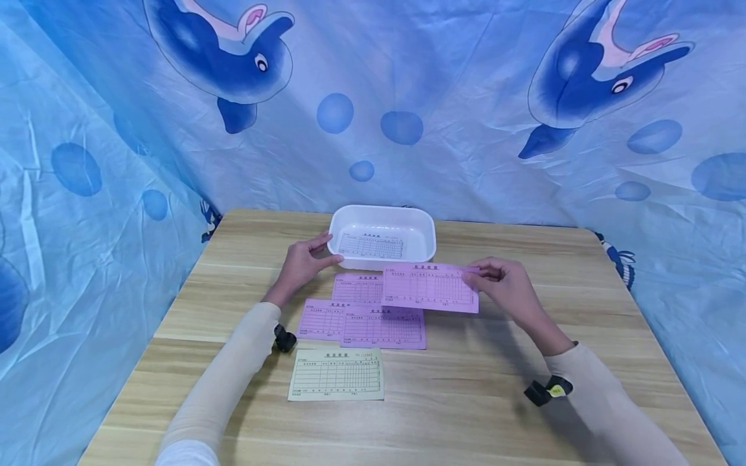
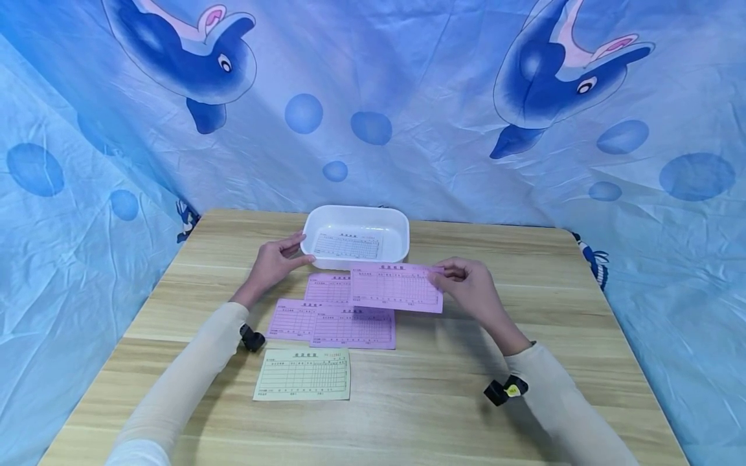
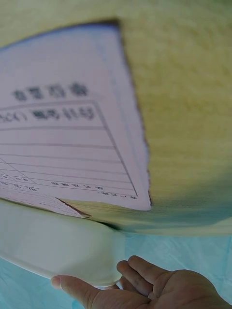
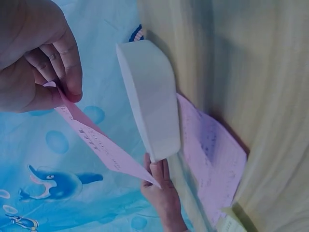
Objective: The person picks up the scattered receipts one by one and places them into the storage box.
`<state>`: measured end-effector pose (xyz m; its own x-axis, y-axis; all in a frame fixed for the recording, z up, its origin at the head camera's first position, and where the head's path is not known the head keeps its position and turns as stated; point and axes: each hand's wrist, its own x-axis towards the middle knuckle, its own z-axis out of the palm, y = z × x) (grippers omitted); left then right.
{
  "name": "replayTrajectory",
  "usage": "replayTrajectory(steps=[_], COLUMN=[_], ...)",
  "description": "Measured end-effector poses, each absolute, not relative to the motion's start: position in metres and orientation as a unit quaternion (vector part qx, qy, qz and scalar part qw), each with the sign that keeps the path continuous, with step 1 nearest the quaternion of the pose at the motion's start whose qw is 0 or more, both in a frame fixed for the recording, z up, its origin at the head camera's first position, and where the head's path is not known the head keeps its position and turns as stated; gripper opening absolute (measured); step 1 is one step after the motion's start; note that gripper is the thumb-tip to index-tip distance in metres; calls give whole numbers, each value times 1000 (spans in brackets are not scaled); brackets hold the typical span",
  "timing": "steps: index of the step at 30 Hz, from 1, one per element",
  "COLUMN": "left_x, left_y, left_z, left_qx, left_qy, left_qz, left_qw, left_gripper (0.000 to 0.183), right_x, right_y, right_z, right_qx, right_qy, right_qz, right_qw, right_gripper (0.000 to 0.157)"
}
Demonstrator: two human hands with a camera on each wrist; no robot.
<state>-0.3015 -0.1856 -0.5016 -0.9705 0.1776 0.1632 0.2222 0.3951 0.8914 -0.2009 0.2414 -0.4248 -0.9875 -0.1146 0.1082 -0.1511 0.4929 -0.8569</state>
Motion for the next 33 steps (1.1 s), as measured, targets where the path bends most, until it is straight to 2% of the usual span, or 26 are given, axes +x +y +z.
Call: replayTrajectory(steps=[12,33], left_x=[-301,-301], left_y=[-186,-187], left_z=[-502,-503], left_qx=[-123,-118], left_qy=[-836,-832], left_qz=[-534,-542], left_qw=[24,14], left_gripper=[80,81], right_x=[-225,-280], right_y=[227,199], right_z=[-411,-400], right_qx=[42,59], right_qy=[-848,-814], right_qz=[528,574], right_qw=[15,66], right_gripper=[36,32])
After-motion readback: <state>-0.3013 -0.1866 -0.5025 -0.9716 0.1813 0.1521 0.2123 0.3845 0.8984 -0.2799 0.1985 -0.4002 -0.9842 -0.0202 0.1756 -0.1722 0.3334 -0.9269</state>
